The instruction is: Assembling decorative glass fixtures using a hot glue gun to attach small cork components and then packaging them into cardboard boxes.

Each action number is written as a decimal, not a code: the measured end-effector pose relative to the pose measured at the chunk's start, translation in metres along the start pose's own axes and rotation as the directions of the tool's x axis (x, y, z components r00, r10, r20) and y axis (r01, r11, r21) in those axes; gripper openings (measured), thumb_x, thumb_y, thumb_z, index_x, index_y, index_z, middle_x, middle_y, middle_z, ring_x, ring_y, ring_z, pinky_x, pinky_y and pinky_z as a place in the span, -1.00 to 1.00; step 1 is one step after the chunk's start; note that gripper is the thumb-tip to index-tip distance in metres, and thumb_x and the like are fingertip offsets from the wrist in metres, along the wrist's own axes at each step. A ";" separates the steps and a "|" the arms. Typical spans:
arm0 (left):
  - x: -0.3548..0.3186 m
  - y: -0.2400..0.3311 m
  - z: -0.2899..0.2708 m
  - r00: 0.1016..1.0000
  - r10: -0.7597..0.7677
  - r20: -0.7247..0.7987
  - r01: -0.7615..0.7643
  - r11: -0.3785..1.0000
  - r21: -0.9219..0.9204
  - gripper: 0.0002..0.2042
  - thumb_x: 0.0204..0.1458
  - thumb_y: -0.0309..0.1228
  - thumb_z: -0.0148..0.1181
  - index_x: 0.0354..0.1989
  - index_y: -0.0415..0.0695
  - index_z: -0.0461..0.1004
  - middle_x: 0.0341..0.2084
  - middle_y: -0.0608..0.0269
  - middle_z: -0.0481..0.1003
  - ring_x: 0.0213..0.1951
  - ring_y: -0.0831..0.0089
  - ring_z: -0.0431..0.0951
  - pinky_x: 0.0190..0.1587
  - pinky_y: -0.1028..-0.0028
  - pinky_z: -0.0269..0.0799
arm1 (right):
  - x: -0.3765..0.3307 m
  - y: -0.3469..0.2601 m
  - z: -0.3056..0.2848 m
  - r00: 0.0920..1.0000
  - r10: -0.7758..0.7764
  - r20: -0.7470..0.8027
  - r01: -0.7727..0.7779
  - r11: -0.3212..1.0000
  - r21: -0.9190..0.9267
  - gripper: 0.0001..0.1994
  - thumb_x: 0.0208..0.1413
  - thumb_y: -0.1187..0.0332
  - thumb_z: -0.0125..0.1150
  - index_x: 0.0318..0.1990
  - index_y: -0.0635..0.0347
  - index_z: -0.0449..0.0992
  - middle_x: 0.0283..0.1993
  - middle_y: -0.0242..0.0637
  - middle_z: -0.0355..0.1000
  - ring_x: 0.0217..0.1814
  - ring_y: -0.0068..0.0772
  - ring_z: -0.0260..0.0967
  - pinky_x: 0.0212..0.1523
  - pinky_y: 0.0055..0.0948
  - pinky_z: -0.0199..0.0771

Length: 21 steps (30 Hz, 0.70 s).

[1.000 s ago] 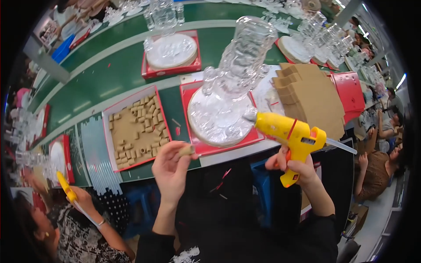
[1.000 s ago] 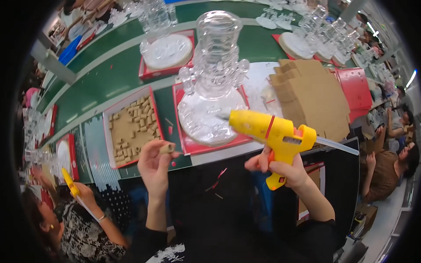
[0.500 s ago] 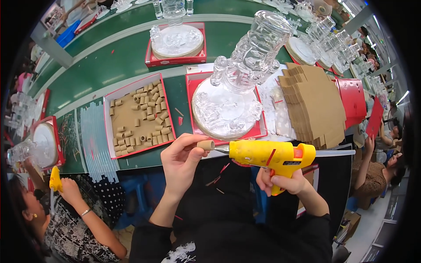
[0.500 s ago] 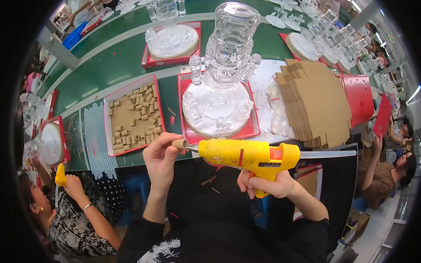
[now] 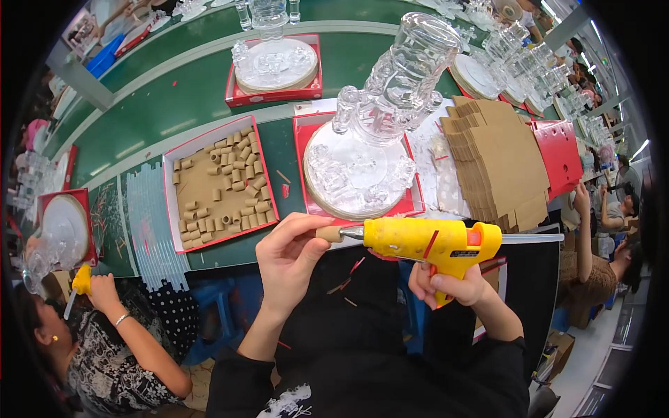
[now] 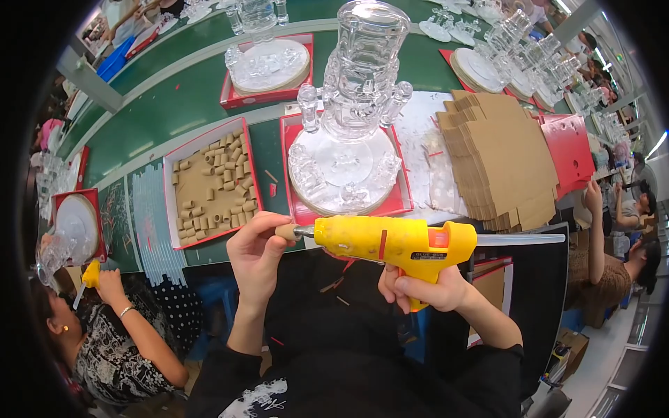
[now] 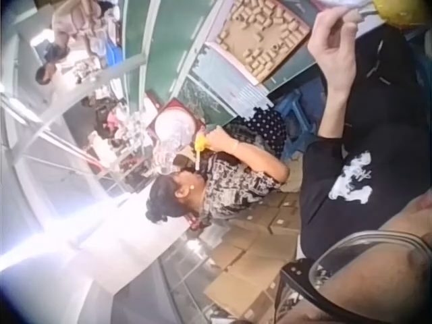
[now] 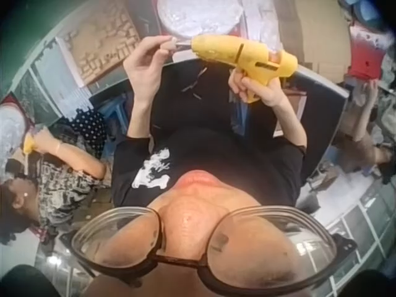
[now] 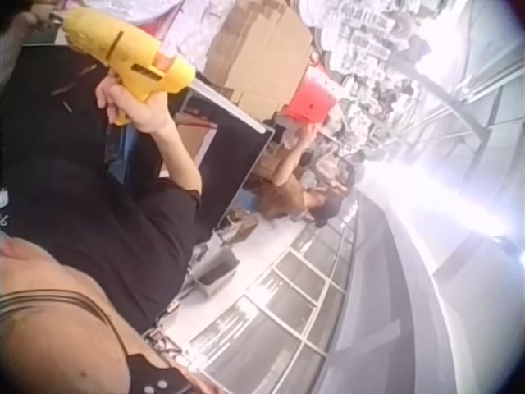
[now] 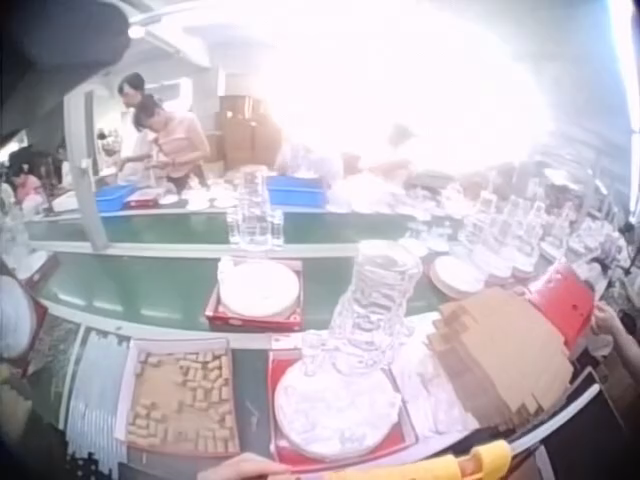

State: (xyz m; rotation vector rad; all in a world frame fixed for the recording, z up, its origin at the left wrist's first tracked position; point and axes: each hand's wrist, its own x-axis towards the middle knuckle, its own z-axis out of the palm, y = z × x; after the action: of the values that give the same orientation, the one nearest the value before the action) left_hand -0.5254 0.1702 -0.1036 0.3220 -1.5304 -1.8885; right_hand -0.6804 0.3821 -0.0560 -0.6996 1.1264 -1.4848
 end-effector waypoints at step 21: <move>-0.001 0.002 -0.005 0.999 0.035 0.039 -0.032 0.996 -0.086 -0.75 0.03 -0.58 0.24 -0.11 -0.36 0.46 -0.19 0.16 0.47 -0.16 0.48 0.51 -0.07 0.54 0.43 | -0.004 -0.002 0.003 0.999 -0.001 -0.034 0.002 1.000 0.029 -0.94 0.08 0.54 -0.01 -0.29 0.30 0.32 -0.68 -0.34 0.32 -0.57 -0.48 0.33 -0.36 -0.45 0.42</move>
State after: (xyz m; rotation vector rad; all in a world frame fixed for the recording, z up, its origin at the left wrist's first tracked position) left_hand -0.5212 0.1670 -0.1037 0.2192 -1.4674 -1.9385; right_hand -0.6772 0.3853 -0.0524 -0.6574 1.1278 -1.5164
